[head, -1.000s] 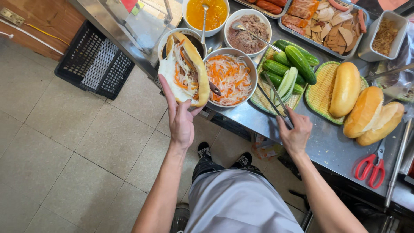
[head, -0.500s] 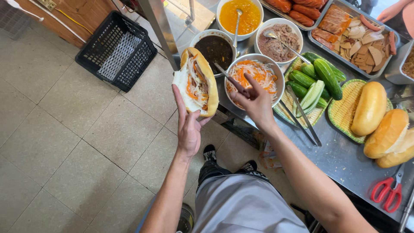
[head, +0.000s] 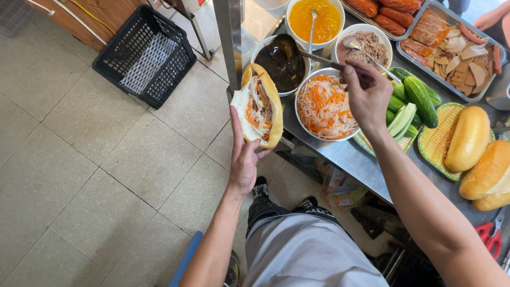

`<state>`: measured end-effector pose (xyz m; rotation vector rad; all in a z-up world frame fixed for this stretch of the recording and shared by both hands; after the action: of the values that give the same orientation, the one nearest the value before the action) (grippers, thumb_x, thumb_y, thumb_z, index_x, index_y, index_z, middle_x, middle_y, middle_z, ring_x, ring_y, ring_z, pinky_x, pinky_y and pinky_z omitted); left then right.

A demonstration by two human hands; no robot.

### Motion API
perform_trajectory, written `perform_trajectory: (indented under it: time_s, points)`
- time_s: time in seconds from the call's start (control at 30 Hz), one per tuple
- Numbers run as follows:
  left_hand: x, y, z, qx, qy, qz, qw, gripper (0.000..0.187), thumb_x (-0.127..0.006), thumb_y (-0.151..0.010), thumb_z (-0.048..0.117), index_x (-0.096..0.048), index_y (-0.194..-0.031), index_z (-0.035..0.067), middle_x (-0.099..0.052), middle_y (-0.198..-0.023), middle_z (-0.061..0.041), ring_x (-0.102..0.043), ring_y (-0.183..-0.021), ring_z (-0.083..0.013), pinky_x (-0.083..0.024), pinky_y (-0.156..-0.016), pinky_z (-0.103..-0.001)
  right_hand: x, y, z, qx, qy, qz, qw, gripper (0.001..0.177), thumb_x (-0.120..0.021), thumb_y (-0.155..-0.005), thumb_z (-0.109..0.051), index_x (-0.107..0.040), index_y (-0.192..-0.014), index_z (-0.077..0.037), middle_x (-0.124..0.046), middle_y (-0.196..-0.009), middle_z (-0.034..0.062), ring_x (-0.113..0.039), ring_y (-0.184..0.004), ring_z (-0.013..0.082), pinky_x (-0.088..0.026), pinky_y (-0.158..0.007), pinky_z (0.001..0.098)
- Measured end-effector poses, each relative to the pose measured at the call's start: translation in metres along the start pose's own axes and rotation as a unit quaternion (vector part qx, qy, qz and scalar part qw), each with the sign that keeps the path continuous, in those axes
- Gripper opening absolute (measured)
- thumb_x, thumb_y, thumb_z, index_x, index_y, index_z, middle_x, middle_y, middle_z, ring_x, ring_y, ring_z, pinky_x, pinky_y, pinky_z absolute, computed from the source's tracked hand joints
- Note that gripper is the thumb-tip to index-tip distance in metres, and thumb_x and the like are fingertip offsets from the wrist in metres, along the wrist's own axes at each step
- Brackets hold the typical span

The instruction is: The person prepares several baguette sandwiches at a food stall. They cut the bread, spread condiments, and add sliced meats, pickled vegetables, and sauces using tongs and spoons. The finished sandwiches are placed on a warming rack and one is wrapped in paper.

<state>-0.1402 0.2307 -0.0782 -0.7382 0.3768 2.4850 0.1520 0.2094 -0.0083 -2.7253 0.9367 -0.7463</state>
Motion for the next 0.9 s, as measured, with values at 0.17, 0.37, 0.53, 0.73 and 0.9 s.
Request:
perform_trajectory:
  time_s: [0.17, 0.37, 0.53, 0.73, 0.9]
  points:
    - [0.003, -0.008, -0.005, 0.015, 0.001, -0.003, 1.000, 0.086, -0.037, -0.098, 0.008, 0.014, -0.162, 0.035, -0.009, -0.174, -0.011, -0.043, -0.145, -0.0316, -0.051, -0.107, -0.052, 0.014, -0.001, 0.035, -0.107, -0.209, 0.054, 0.971, 0.025, -0.068, -0.108, -0.015, -0.071, -0.121, 0.006, -0.077, -0.101, 0.0129, -0.071, -0.083, 0.0125, -0.056, -0.072, 0.0243]
    - [-0.004, -0.039, -0.009, 0.013, -0.010, 0.000, 1.000, 0.082, -0.036, -0.099, 0.014, 0.014, -0.160, 0.038, -0.001, -0.173, -0.010, -0.042, -0.145, -0.0338, -0.051, -0.108, -0.060, 0.051, 0.012, -0.001, -0.107, -0.259, 0.055, 0.959, 0.023, -0.068, -0.111, -0.011, -0.068, -0.122, 0.008, -0.075, -0.101, 0.0150, -0.071, -0.082, 0.0157, -0.057, -0.074, 0.0256]
    - [-0.019, -0.070, -0.003, -0.012, 0.016, -0.002, 1.000, 0.084, -0.036, -0.099, 0.012, 0.013, -0.161, 0.038, -0.001, -0.174, -0.011, -0.042, -0.146, -0.0345, -0.051, -0.109, -0.060, 0.081, 0.043, -0.042, -0.061, -0.225, 0.043, 0.972, 0.022, -0.066, -0.116, -0.009, -0.066, -0.128, 0.010, -0.073, -0.100, 0.0186, -0.072, -0.084, 0.0203, -0.059, -0.076, 0.0284]
    - [-0.042, -0.074, 0.019, -0.021, 0.046, -0.019, 0.999, 0.088, -0.036, -0.095, 0.007, 0.011, -0.162, 0.038, -0.003, -0.174, -0.013, -0.048, -0.140, -0.0370, -0.055, -0.106, -0.056, 0.092, 0.076, -0.061, -0.014, -0.226, 0.022, 0.974, 0.023, -0.069, -0.119, -0.009, -0.063, -0.124, 0.013, -0.070, -0.102, 0.0197, -0.073, -0.088, 0.0246, -0.060, -0.080, 0.0326]
    - [-0.058, -0.052, 0.041, -0.033, 0.021, -0.031, 0.999, 0.086, -0.034, -0.095, 0.004, 0.010, -0.161, 0.037, 0.005, -0.174, -0.009, -0.048, -0.142, -0.0365, -0.058, -0.104, -0.053, 0.101, 0.081, -0.067, 0.013, -0.245, 0.041, 0.969, 0.029, -0.070, -0.117, -0.015, -0.061, -0.124, 0.012, -0.069, -0.101, 0.0201, -0.072, -0.086, 0.0250, -0.059, -0.076, 0.0333]
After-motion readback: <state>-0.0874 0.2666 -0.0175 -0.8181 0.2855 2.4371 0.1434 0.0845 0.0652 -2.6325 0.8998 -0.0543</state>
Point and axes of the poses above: each hand's wrist, its own y-axis away from the middle knuckle, its own x-axis out of the back of the hand, z = x × y, the point moved 9 cm from there along -y, towards the middle knuckle
